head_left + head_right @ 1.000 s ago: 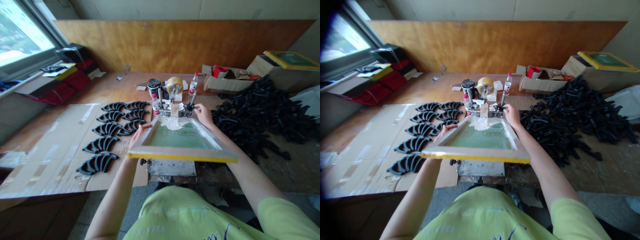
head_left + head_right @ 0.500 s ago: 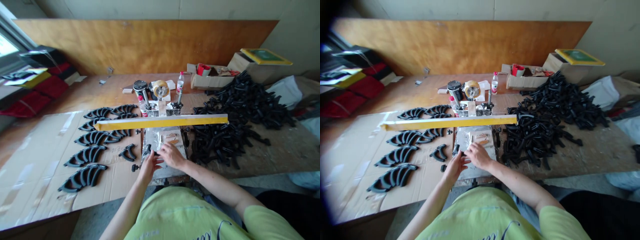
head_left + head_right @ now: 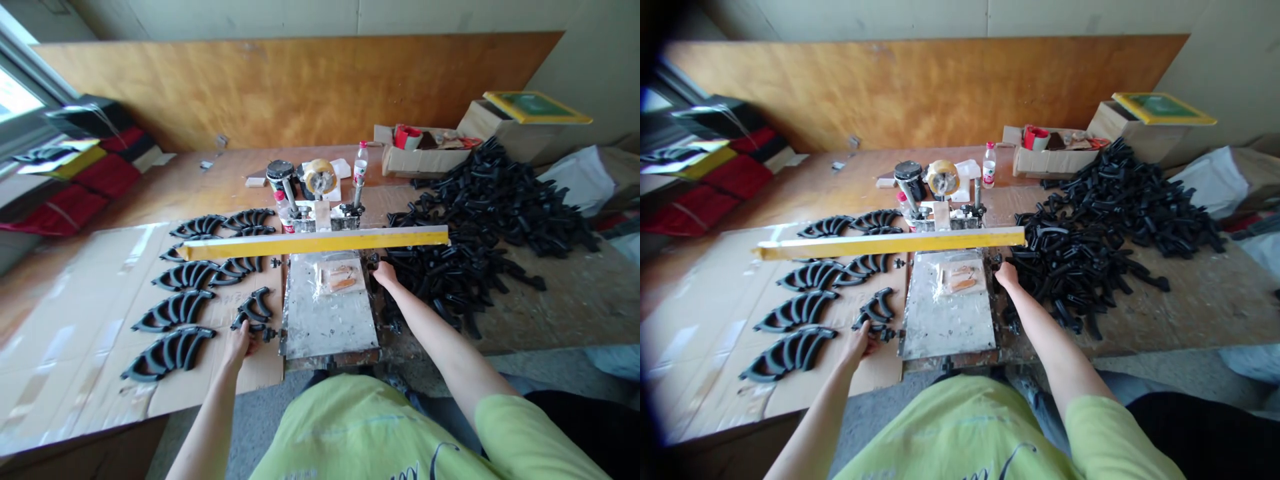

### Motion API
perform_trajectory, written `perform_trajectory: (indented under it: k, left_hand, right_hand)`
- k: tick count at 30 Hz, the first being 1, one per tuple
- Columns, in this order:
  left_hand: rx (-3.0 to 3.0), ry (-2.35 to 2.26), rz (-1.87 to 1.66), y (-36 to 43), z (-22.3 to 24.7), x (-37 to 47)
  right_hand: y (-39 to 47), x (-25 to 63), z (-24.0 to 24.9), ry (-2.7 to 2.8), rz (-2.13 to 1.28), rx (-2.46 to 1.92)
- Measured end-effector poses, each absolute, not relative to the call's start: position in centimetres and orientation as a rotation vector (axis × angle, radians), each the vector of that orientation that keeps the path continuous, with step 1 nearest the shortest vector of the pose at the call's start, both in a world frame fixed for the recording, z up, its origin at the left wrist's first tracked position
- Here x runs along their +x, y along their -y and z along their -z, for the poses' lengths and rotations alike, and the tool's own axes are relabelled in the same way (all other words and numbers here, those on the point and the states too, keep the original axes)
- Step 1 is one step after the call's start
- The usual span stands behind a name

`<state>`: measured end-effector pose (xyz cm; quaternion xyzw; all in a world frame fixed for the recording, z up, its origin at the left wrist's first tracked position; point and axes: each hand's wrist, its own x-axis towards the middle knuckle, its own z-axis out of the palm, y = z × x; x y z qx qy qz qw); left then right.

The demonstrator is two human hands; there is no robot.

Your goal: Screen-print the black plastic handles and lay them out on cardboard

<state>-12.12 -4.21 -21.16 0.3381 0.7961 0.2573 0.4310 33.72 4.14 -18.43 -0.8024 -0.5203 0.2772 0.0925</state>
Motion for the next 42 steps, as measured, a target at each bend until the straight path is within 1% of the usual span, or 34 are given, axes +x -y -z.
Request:
perform_trajectory:
  k: [3, 5, 9, 12, 14, 19, 21, 23, 26, 28, 30, 32, 34, 36, 39, 42]
  left_hand:
    - [0.793, -1.994, -0.570, 3.6, 21.2, -11.6]
    - [0.786, -1.998, -0.557, 3.8, 20.8, -11.8]
    - [0.798, -2.016, -0.651, 4.9, 19.3, -12.2]
    - [0.854, -1.970, -0.804, 4.6, 17.2, -11.1]
    - [0.894, -1.896, -0.902, 3.5, 15.6, -9.4]
    - [1.028, -1.627, -1.045, -0.2, 11.0, -4.5]
    - [1.070, -1.536, -1.099, -1.1, 9.2, -3.0]
    - [1.079, -1.457, -1.184, -1.8, 7.6, -1.9]
    - [1.069, -1.344, -1.327, -2.6, 5.4, -0.6]
    - [1.072, -1.286, -1.397, -3.0, 4.1, 0.0]
    - [1.079, -1.254, -1.449, -3.4, 3.0, 0.3]
    - [1.083, -1.226, -1.496, -3.7, 2.1, 0.6]
    - [1.080, -1.187, -1.529, -3.8, 1.3, 0.8]
    - [1.072, -1.155, -1.538, -3.8, 0.8, 1.1]
    - [1.074, -1.164, -1.525, -3.8, 0.5, 1.6]
    - [1.093, -1.203, -1.493, -3.2, 0.6, 1.9]
  right_hand:
    - [-3.9, 33.8, 18.4, 1.521, -0.884, -2.393]
    - [-3.5, 34.9, 17.8, 1.472, -0.984, -2.367]
    - [-1.9, 37.2, 15.8, 1.329, -1.145, -2.133]
    - [-1.2, 37.1, 14.2, 1.283, -1.119, -1.914]
    - [-1.4, 36.2, 13.0, 1.279, -1.080, -1.851]
    - [-2.6, 34.4, 9.8, 1.452, -0.813, -1.970]
    - [-2.8, 33.8, 9.3, 1.469, -0.788, -1.942]
    - [-2.9, 32.5, 9.7, 1.391, -0.953, -1.849]
    - [-2.8, 29.7, 11.7, 1.301, -1.265, -1.760]
    - [-2.8, 28.2, 13.0, 1.370, -1.322, -1.809]
    - [-2.7, 27.5, 13.6, 1.523, -1.201, -1.918]
    - [-2.4, 27.4, 13.7, 1.699, -0.889, -2.008]
    - [-1.9, 27.3, 13.6, 1.879, -0.535, -1.947]
    - [-1.3, 26.6, 13.8, 2.067, -0.321, -1.754]
    - [-0.6, 24.9, 15.0, 2.302, -0.314, -1.511]
    - [-0.4, 24.0, 16.0, 2.360, -0.403, -1.420]
